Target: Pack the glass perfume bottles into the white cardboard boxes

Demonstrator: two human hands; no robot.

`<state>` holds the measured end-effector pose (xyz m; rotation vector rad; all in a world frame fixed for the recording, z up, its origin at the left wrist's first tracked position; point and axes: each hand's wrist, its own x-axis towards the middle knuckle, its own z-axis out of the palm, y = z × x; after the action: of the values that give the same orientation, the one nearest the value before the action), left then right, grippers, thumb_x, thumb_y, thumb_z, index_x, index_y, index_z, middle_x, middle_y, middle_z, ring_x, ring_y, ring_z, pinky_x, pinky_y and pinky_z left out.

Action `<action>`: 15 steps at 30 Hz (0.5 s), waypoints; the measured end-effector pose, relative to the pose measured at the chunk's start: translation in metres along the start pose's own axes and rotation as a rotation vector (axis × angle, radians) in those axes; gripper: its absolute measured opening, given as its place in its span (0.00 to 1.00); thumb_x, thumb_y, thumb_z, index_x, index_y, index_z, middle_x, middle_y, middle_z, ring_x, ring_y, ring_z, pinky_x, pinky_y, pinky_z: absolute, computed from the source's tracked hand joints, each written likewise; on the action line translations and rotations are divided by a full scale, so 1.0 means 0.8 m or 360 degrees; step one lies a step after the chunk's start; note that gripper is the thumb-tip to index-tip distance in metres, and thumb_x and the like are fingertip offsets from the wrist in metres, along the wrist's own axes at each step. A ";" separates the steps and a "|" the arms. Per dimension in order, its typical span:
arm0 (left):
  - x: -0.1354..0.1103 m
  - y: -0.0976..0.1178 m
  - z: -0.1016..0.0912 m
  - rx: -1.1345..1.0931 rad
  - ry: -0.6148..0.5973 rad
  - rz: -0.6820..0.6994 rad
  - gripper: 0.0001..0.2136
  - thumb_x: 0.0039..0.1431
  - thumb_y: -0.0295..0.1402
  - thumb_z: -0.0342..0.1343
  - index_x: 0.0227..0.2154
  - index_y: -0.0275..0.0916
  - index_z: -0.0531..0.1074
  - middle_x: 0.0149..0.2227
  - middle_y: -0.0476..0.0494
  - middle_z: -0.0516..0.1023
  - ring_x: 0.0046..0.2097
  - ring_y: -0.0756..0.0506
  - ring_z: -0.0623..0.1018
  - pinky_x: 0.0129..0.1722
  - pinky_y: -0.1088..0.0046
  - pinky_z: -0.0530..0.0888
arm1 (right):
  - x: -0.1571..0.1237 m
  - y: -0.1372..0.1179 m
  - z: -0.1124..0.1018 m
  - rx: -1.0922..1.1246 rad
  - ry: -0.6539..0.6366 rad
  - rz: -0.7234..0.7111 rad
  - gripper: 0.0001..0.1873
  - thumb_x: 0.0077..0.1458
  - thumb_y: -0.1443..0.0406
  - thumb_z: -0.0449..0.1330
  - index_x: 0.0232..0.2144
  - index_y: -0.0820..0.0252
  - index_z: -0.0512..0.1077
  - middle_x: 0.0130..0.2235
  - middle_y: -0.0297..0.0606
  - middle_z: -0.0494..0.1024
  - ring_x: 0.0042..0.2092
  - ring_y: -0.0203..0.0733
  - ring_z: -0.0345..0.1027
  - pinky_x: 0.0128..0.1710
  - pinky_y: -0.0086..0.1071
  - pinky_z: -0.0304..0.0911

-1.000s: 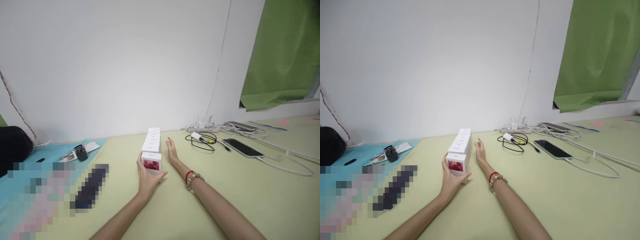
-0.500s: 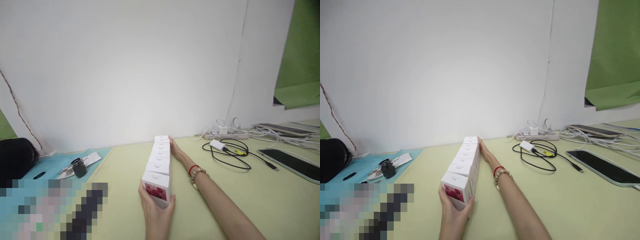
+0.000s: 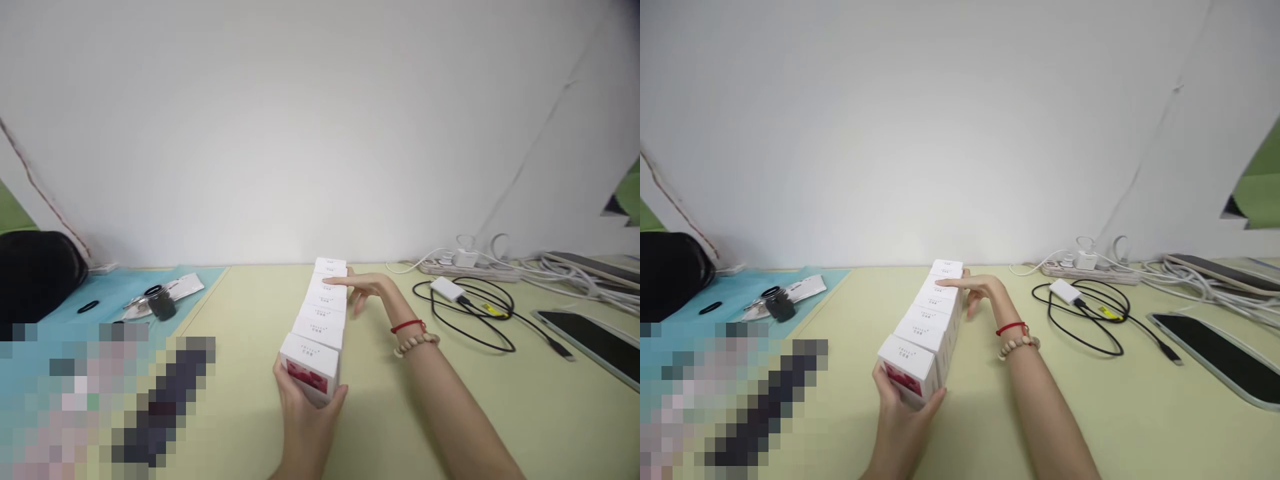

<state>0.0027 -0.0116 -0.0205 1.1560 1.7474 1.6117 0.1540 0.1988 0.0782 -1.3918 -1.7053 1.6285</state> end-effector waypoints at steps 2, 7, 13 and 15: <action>0.001 0.000 0.002 -0.0035 0.0028 0.0024 0.42 0.38 0.34 0.63 0.55 0.41 0.45 0.52 0.34 0.61 0.53 0.41 0.66 0.50 0.61 0.67 | -0.002 -0.006 0.009 -0.0060 -0.0099 0.0053 0.32 0.35 0.52 0.67 0.41 0.65 0.69 0.36 0.49 0.75 0.30 0.47 0.71 0.29 0.41 0.71; 0.001 0.002 0.001 0.0019 0.0129 0.0146 0.39 0.41 0.35 0.61 0.54 0.40 0.45 0.51 0.34 0.59 0.53 0.40 0.64 0.52 0.59 0.66 | -0.001 -0.014 0.038 -0.0048 -0.0055 -0.0108 0.31 0.35 0.52 0.67 0.40 0.63 0.68 0.36 0.46 0.75 0.30 0.44 0.70 0.26 0.35 0.70; 0.012 -0.003 -0.006 0.0190 0.0242 0.0197 0.39 0.41 0.36 0.61 0.53 0.42 0.43 0.50 0.36 0.58 0.53 0.39 0.63 0.51 0.56 0.65 | 0.020 -0.033 0.080 0.0115 -0.0015 -0.0188 0.30 0.35 0.57 0.69 0.41 0.61 0.65 0.39 0.43 0.74 0.31 0.37 0.68 0.27 0.29 0.68; 0.020 -0.002 -0.011 0.0238 0.0334 0.0273 0.40 0.39 0.36 0.62 0.53 0.40 0.44 0.49 0.35 0.58 0.53 0.39 0.63 0.51 0.56 0.65 | 0.025 -0.047 0.096 0.0139 -0.0058 -0.0155 0.31 0.34 0.59 0.70 0.42 0.61 0.65 0.38 0.42 0.75 0.30 0.37 0.68 0.26 0.29 0.67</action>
<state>-0.0130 -0.0029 -0.0176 1.2751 1.9769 1.7835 0.0679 0.1827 0.0875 -1.2264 -1.6740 1.6625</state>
